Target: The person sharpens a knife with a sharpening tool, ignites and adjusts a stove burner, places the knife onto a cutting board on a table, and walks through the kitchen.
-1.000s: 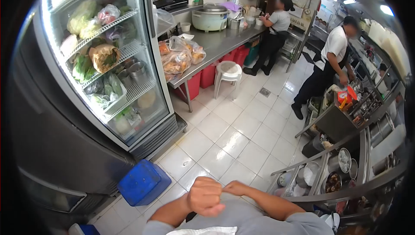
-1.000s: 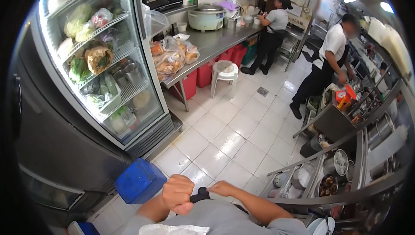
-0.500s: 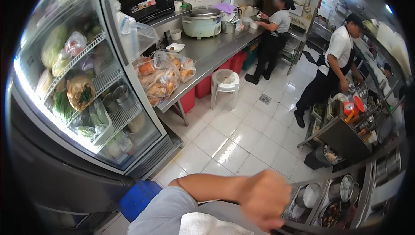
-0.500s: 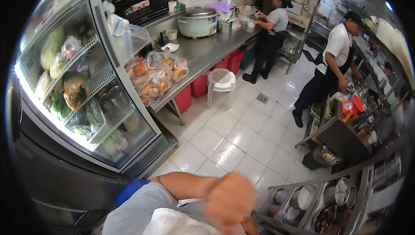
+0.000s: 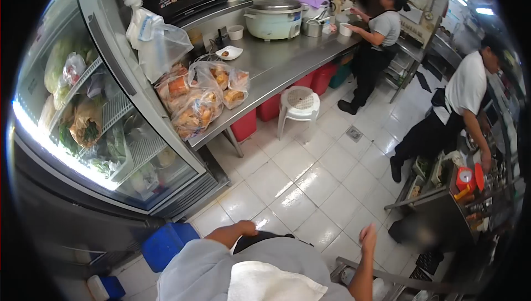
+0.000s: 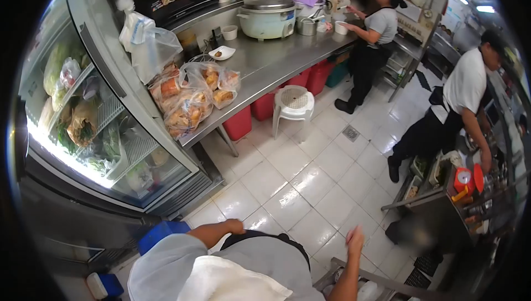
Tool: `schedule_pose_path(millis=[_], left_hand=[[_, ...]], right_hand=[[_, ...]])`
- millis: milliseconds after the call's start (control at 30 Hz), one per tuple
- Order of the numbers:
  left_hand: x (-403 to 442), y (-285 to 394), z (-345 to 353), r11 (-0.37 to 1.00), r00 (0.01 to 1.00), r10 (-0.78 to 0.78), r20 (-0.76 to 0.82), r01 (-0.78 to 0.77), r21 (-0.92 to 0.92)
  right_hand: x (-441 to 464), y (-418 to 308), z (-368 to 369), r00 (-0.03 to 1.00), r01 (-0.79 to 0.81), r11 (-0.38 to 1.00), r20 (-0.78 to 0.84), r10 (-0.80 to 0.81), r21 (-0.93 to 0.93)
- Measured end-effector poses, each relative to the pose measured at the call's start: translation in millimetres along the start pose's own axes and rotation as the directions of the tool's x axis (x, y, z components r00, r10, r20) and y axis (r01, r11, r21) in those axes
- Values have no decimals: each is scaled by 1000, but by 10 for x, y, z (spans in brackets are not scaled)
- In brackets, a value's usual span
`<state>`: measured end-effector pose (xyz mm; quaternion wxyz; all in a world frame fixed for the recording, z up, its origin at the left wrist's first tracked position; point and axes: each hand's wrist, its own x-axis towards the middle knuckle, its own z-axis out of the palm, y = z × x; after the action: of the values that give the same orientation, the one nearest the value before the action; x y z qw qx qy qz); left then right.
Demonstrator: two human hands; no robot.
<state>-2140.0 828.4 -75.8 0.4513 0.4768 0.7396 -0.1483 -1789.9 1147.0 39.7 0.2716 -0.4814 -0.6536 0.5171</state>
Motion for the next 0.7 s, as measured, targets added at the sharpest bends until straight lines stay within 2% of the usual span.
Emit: schedule_pose_path(millis=[33,67,133,233,300,367,400,467,500,567,633,700], left_hand=[[-177,-179,185,976,991,-128,-40,119,-185],[-344,-342,338,936,971,-236,-29,219,-276],[-546,-617,692,877,927,-372,-50,334,-346],[-688,-682,879,785,872,-482,-80,390,-482],[-618,-706,943,746,836,-508,-209,306,-592],[-424,-601,881,742,785,-455,-420,73,-667],[-598,-365,390,611,778,-475,-411,-44,-790],[-753,-98,-404,681,696,-405,-592,-202,-703],[-785,-51,-744,706,653,-371,-660,-263,-657],[-932,-49,-1505,636,587,-368,-721,-406,-656],[-1032,-188,-2216,616,368,-276,-888,-642,-457],[-1120,-390,-2957,652,136,-145,-980,-732,-198]], right_hand=[[332,-565,87,994,48,987,91,-63,151],[633,-1030,215,984,133,969,89,-154,210],[1168,-1784,468,927,271,949,223,-302,159],[1686,-2640,1115,817,476,879,377,-437,-12],[1817,-3147,1626,743,458,884,587,-322,-96],[1983,-3302,2226,635,557,782,750,-185,-278],[2119,-3197,2553,567,567,764,818,-93,-307],[2373,-2900,3192,434,564,724,888,151,-399],[2437,-2743,3451,366,552,694,882,297,-463],[2618,-2178,3937,245,517,596,773,585,-615],[2898,-1138,4284,129,519,382,512,850,-765],[2825,-679,4093,97,372,403,467,879,-836]])
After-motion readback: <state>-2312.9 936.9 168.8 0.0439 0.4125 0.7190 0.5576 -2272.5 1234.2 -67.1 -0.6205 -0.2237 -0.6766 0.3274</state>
